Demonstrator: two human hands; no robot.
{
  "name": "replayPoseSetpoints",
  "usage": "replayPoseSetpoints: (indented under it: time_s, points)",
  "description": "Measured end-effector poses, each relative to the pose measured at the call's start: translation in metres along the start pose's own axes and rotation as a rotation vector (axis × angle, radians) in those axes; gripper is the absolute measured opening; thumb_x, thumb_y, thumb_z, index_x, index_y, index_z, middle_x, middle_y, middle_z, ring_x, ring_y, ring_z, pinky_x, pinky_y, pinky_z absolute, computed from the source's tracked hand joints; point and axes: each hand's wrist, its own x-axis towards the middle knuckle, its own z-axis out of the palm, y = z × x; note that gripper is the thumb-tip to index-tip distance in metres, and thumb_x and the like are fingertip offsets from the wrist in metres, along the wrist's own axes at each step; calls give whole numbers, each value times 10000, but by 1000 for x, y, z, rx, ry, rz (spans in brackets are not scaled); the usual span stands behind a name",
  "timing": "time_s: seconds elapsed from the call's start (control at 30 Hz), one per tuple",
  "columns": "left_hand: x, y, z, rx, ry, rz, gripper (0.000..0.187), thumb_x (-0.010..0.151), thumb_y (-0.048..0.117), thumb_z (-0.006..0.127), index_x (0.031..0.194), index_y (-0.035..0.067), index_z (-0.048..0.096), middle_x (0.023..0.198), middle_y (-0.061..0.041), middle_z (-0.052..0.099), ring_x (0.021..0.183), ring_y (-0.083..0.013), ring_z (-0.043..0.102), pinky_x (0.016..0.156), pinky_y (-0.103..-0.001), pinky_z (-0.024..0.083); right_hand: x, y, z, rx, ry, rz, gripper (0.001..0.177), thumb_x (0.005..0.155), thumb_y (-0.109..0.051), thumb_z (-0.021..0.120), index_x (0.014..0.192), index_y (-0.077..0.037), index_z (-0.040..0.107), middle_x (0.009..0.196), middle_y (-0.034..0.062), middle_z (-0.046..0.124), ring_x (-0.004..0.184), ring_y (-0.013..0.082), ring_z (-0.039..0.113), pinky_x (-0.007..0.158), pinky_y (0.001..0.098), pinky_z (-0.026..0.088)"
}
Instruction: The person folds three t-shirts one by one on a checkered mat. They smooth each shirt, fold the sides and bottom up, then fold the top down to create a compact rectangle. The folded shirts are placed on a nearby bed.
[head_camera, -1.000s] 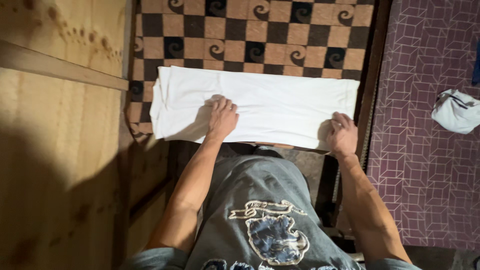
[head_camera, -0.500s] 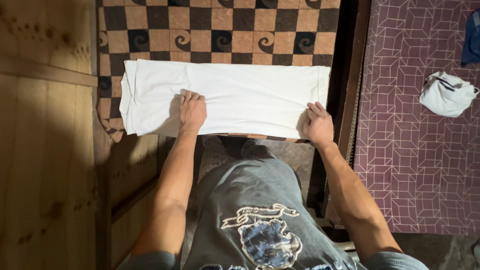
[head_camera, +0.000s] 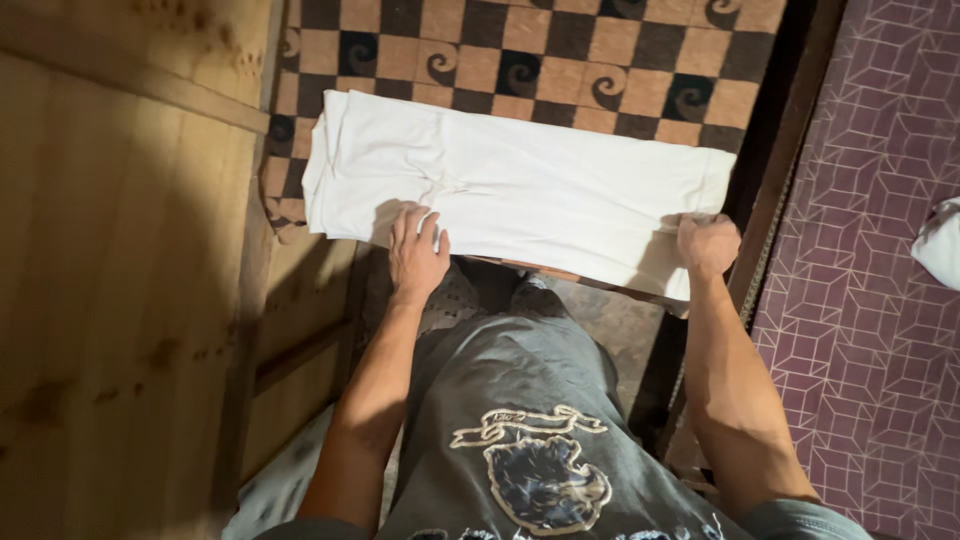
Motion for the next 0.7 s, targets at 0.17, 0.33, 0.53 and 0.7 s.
replayPoseSetpoints:
  time_s: [0.17,0.33,0.53,0.7]
  points:
    - [8,-44,-19,-30,65,-99,308,921,205,726,1193,63,697,1319,-134,613,1339,-393,486,1083,-530,422,-8,-21,-1,214,-89,74,438,854,-234,724,1177,53,645,1089,264,726,973,352,733,869,429,581]
    - [30,-90,-40,-48,122,-113,321,919,230,746,1183,55,694,1270,-153,636,1309,-414,492,1102,-540,412,-52,-83,-37,269,-109,-16,485,923,-238,754,1274,82,656,1107,256,723,987,319,721,882,362,539]
    - [52,-134,-56,-119,145,-84,323,936,257,752,1179,54,693,1249,-163,646,1310,-418,491,1125,-523,397,-129,-196,-4,488,34,-529,549,991,-170,714,1372,167,507,1080,265,732,959,289,749,797,372,576]
    - [64,-153,-59,-173,64,-58,334,927,273,756,1169,51,690,1229,-164,642,1282,-421,499,1112,-526,395,-203,-290,70,270,-427,-344,477,914,-236,734,1225,102,607,1073,283,704,992,351,710,878,435,575]
